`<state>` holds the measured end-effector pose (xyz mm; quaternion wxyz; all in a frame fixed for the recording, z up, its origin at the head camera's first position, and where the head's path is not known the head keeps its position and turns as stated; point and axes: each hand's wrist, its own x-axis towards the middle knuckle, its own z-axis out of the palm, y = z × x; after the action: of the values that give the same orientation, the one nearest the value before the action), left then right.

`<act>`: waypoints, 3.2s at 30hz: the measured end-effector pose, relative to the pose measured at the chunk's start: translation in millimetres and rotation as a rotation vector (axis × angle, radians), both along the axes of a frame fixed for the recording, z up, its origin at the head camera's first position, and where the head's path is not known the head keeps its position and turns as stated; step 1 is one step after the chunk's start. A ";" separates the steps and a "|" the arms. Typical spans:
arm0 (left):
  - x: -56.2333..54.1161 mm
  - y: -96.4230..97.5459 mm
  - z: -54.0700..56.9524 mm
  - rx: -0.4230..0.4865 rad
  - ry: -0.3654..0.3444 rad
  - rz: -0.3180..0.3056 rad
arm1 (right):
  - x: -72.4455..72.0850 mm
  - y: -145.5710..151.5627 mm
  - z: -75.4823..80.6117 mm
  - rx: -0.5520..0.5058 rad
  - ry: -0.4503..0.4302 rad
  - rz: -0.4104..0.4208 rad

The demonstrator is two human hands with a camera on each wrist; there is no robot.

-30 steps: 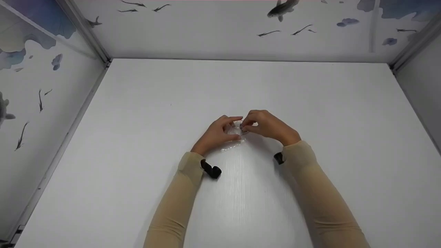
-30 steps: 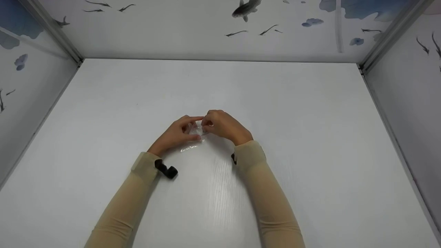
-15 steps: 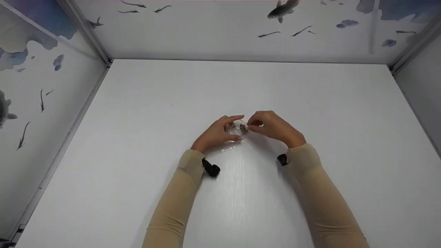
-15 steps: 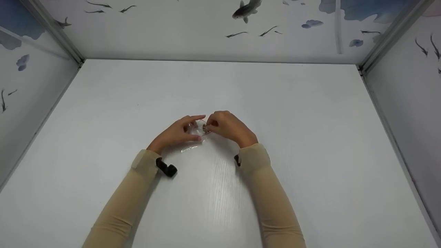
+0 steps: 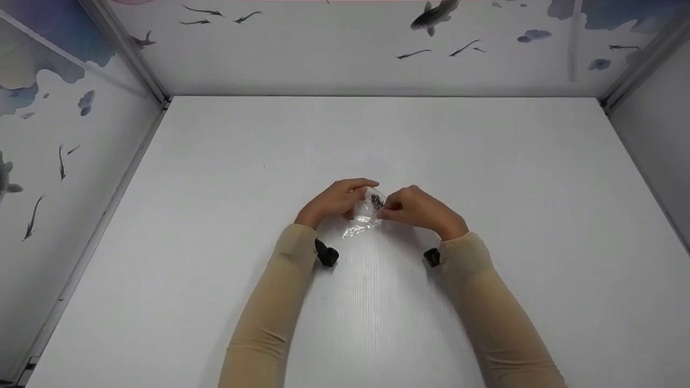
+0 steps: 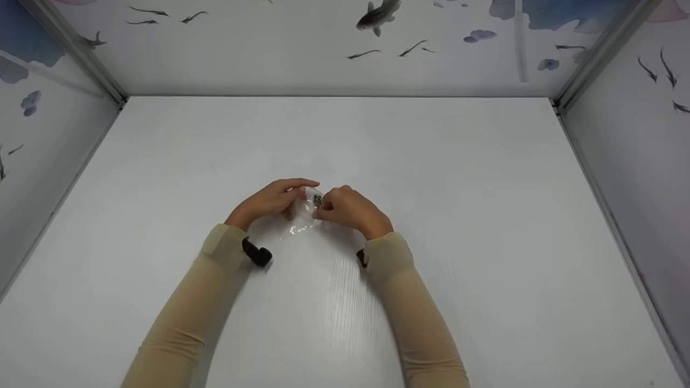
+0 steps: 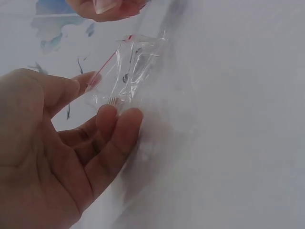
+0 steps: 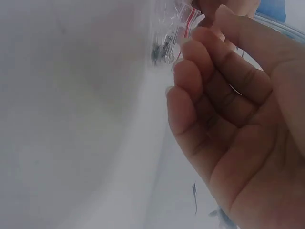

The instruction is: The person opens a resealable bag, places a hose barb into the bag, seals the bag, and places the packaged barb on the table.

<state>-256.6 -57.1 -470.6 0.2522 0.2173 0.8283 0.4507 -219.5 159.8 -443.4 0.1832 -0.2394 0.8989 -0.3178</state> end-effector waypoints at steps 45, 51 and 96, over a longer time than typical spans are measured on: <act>-1.6 -2.0 32.4 -0.015 0.349 0.185 | -10.5 34.6 13.7 -0.100 0.161 -0.246; 4.2 -0.3 45.2 0.047 0.313 0.242 | -8.3 44.6 15.3 -0.195 0.164 -0.306; 40.4 20.4 54.4 0.127 0.375 0.226 | 10.1 70.3 19.4 -0.358 0.366 -0.099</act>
<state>-216.2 -36.6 -416.2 0.0275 0.2183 0.8498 0.4791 -209.4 230.1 -424.0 -0.0438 -0.2771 0.8572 -0.4318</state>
